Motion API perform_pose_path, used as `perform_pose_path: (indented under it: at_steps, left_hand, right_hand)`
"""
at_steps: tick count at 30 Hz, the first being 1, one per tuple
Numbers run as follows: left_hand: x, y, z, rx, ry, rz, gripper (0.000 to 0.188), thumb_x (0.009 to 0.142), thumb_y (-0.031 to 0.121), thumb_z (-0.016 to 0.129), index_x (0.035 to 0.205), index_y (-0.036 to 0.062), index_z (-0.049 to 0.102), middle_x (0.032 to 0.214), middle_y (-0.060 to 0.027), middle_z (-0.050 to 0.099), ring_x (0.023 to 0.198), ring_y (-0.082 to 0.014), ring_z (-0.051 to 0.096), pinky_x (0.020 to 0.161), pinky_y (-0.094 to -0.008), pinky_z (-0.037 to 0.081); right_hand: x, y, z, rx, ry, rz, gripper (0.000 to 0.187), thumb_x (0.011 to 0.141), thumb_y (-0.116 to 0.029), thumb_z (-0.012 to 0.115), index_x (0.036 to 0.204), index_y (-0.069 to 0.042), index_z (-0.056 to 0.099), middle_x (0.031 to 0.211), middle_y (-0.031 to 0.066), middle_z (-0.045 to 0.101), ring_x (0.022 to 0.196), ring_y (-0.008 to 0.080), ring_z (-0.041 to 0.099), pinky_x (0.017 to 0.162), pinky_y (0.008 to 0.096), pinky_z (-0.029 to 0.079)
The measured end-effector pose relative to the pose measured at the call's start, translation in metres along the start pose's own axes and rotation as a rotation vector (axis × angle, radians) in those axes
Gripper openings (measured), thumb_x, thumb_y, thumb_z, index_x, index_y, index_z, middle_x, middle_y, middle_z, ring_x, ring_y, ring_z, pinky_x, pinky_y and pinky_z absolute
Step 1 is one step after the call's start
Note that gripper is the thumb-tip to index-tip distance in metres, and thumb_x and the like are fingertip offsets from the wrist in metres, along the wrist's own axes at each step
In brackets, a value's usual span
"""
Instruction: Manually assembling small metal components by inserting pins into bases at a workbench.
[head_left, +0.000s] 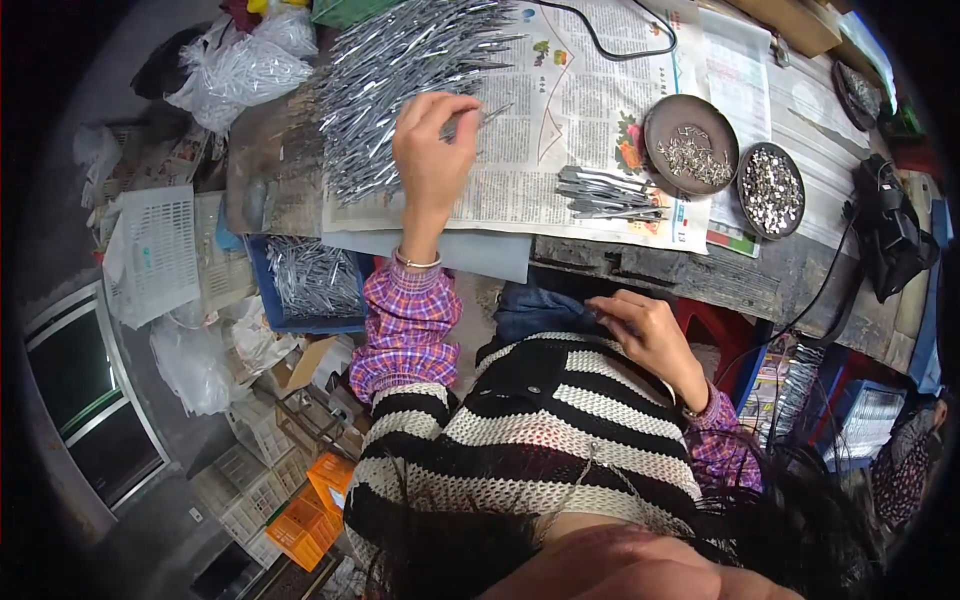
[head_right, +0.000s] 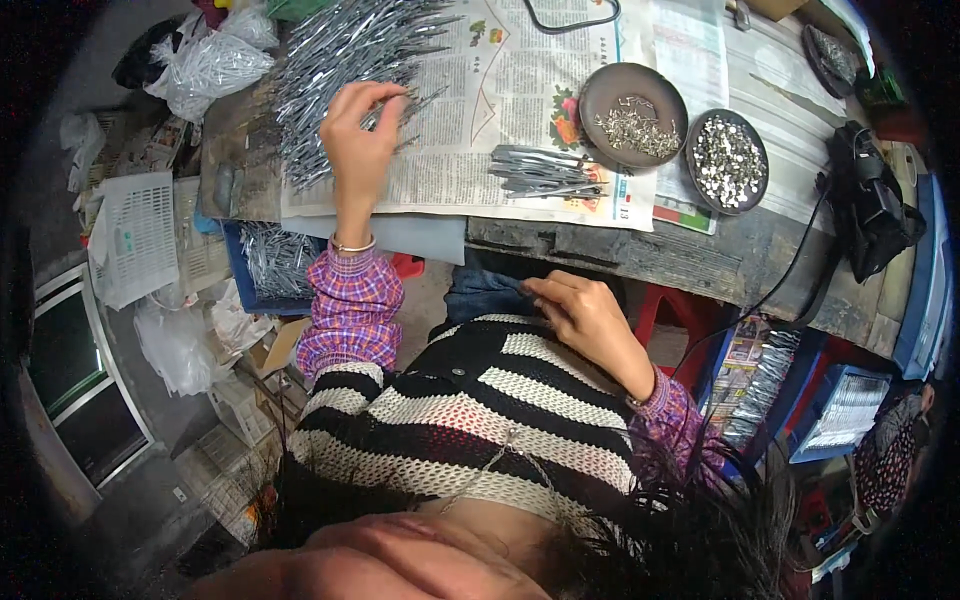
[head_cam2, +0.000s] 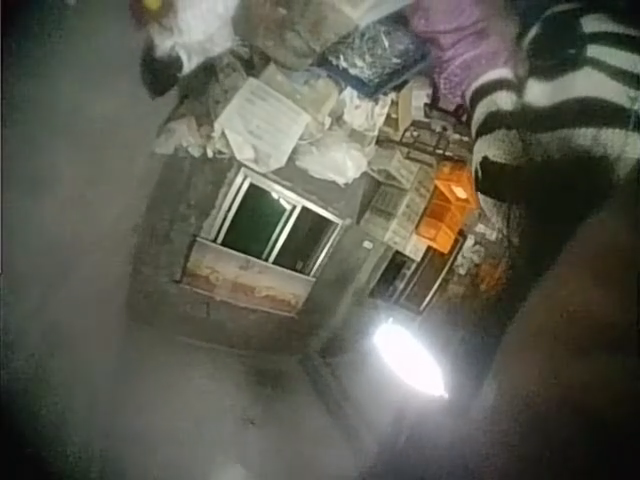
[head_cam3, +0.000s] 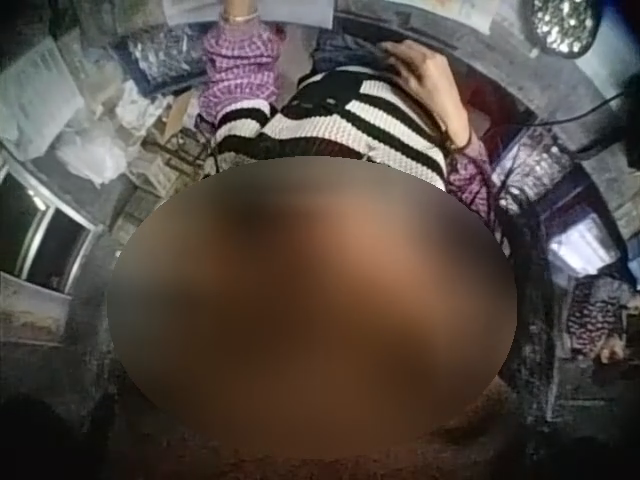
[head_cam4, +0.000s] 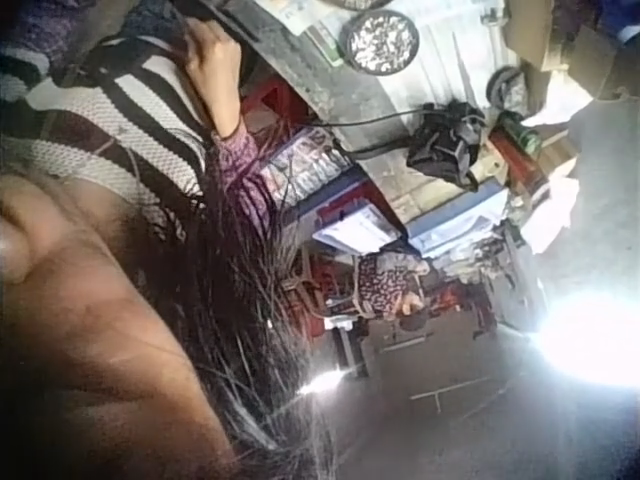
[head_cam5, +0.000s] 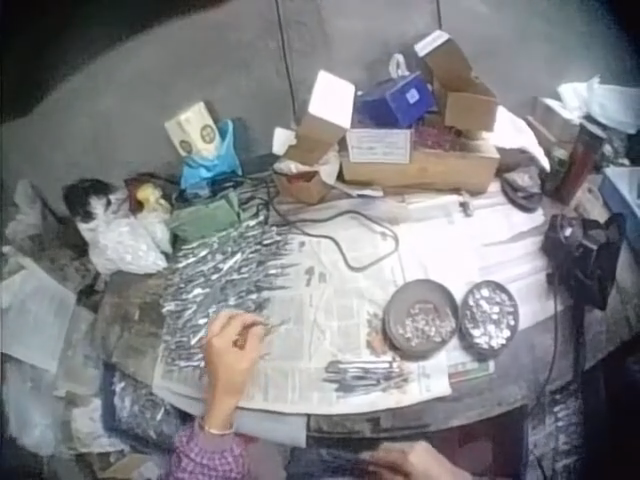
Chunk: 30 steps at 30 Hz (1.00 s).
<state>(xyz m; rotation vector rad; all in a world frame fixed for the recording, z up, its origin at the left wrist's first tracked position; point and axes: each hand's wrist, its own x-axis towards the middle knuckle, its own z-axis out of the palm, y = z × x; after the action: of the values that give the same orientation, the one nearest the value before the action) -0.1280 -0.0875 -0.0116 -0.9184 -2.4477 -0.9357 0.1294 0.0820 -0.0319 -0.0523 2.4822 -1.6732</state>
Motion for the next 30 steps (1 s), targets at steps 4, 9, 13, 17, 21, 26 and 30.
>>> perform_pose_path:
  at_steps: [4,9,13,17,21,26,30]
  left_hand:
    - [0.009,0.023,-0.014,-0.308,0.090,-0.148,0.010,0.070,-0.002,0.066,0.079,0.0028,0.067,0.078,-0.0050,0.064,0.073,-0.0119,0.059,0.062,-0.0232,0.044]
    - [0.000,0.061,-0.012,-0.911,-0.077,-0.362,0.010,0.073,-0.008,0.062,0.082,-0.0028,0.064,0.087,-0.0092,0.062,0.074,-0.0128,0.056,0.064,-0.0232,0.046]
    - [-0.014,0.098,0.011,-1.088,-0.429,-0.343,0.015,0.070,-0.013,0.061,0.081,-0.0032,0.064,0.083,-0.0096,0.061,0.075,-0.0137,0.057,0.067,-0.0238,0.047]
    - [-0.019,0.121,0.033,-1.122,-0.642,-0.254,0.017,0.069,-0.012,0.062,0.082,-0.0030,0.065,0.086,-0.0096,0.062,0.075,-0.0128,0.058,0.069,-0.0240,0.046]
    - [-0.010,0.137,0.048,-1.100,-0.765,-0.298,0.014,0.074,-0.006,0.062,0.087,-0.0023,0.065,0.086,-0.0073,0.063,0.072,-0.0107,0.058,0.069,-0.0237,0.047]
    - [0.020,0.124,0.097,-0.426,-0.594,0.107,0.025,0.070,0.000,0.063,0.094,0.0055,0.066,0.078,-0.0069,0.062,0.066,-0.0177,0.057,0.063,-0.0299,0.045]
    - [0.014,0.124,0.123,-0.206,-0.541,0.278,0.023,0.069,0.006,0.066,0.091,0.0072,0.067,0.086,-0.0081,0.061,0.082,-0.0268,0.054,0.075,-0.0344,0.045]
  right_hand:
    - [0.007,-0.010,-0.017,0.174,0.108,-0.006,0.024,0.078,0.002,0.058,0.102,0.001,0.062,0.080,0.0127,0.061,0.074,0.0233,0.060,0.068,0.0299,0.047]
    - [0.015,-0.010,-0.030,0.387,0.363,0.007,0.033,0.078,0.002,0.057,0.111,0.000,0.058,0.105,0.0144,0.059,0.092,0.0225,0.061,0.077,0.0293,0.048]
    - [0.021,-0.002,-0.037,0.271,0.462,-0.079,0.035,0.079,-0.003,0.058,0.114,0.000,0.056,0.112,0.0163,0.057,0.103,0.0261,0.057,0.088,0.0317,0.043]
    - [0.012,0.005,-0.035,0.528,0.403,0.025,0.029,0.085,-0.006,0.056,0.112,0.002,0.057,0.098,0.0125,0.063,0.091,0.0183,0.061,0.080,0.0277,0.047]
    - [-0.002,0.022,-0.034,0.819,0.393,0.145,0.026,0.091,-0.010,0.053,0.112,0.006,0.056,0.082,0.0061,0.063,0.076,0.0105,0.059,0.071,0.0236,0.048]
    - [-0.018,0.042,-0.035,1.058,0.473,0.161,0.032,0.092,-0.010,0.051,0.120,0.005,0.050,0.083,0.0072,0.060,0.074,0.0114,0.058,0.069,0.0239,0.048]
    - [-0.025,0.038,-0.041,1.026,0.493,0.144,0.032,0.092,-0.011,0.051,0.121,0.003,0.050,0.083,0.0066,0.059,0.072,0.0103,0.057,0.068,0.0230,0.048]
